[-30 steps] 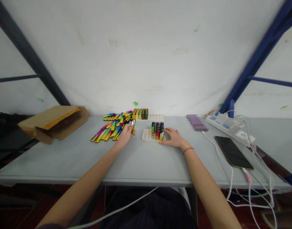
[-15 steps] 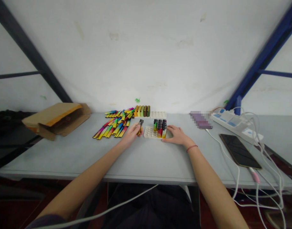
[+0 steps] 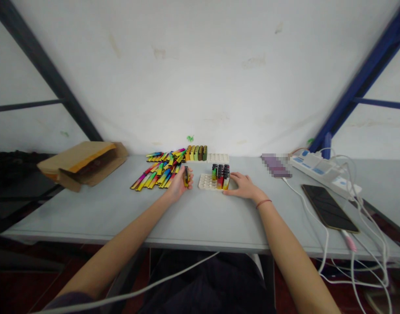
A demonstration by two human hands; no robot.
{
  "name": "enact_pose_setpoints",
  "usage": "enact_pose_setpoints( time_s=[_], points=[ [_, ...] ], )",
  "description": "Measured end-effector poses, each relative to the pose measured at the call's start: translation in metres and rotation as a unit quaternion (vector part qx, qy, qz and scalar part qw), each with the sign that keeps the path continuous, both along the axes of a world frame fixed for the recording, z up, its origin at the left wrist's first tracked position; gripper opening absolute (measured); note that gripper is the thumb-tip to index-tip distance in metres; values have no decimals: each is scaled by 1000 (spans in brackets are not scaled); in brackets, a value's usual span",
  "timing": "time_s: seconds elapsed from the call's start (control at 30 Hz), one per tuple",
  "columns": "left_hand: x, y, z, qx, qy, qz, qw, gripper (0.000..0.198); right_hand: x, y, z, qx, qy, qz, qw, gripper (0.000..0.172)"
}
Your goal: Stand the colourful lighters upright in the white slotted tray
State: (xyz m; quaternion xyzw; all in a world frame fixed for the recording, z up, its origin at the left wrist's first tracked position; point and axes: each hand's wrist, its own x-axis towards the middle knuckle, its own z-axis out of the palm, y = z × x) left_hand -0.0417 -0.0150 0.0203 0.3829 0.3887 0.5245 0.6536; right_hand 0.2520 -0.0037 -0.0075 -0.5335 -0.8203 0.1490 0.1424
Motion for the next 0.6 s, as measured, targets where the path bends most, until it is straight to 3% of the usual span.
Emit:
enact_pose_setpoints(
  time_s=[0.33,0.6],
  points=[
    [-5,-5,11,-54,-51,-81,994,36,-2,-2,3,-14,-9,-6,1000,99],
    [-3,-7,12,-83,-36,-93,992,27,-1,1,1,-5,-15,-4,1000,97]
  ],
)
